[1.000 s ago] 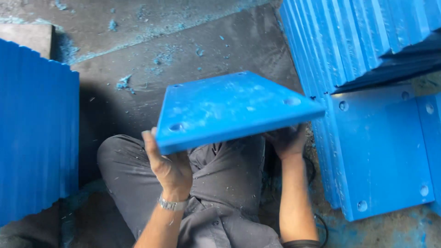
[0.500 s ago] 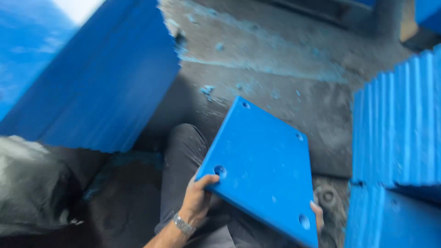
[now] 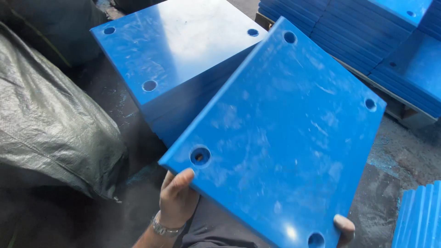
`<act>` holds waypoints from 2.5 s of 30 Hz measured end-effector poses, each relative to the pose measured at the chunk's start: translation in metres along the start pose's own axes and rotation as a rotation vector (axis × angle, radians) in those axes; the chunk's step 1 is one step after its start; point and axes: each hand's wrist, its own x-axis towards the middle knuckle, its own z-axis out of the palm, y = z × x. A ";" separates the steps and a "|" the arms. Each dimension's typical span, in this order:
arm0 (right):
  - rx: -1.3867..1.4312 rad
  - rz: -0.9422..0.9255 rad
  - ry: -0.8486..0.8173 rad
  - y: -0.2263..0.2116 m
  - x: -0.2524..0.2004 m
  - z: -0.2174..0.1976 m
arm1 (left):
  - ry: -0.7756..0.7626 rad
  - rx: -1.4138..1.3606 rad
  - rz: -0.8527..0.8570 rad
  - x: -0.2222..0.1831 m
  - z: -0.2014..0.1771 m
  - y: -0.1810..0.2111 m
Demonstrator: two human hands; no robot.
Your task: Grinding the edges of blue plastic plates using an electric angle grinder while sitting on the floor.
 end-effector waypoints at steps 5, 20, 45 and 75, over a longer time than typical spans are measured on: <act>0.003 -0.037 -0.173 -0.010 0.134 0.145 | 0.116 -0.112 0.300 0.025 0.033 0.036; -0.149 0.175 0.053 0.116 0.215 0.328 | 0.474 0.828 0.656 0.094 -0.019 0.089; -0.942 -0.088 -0.001 0.089 0.364 0.372 | 0.215 0.531 0.520 0.224 -0.097 0.199; -0.957 -0.028 -0.175 0.085 0.380 0.366 | 0.423 1.002 0.664 0.292 -0.220 0.226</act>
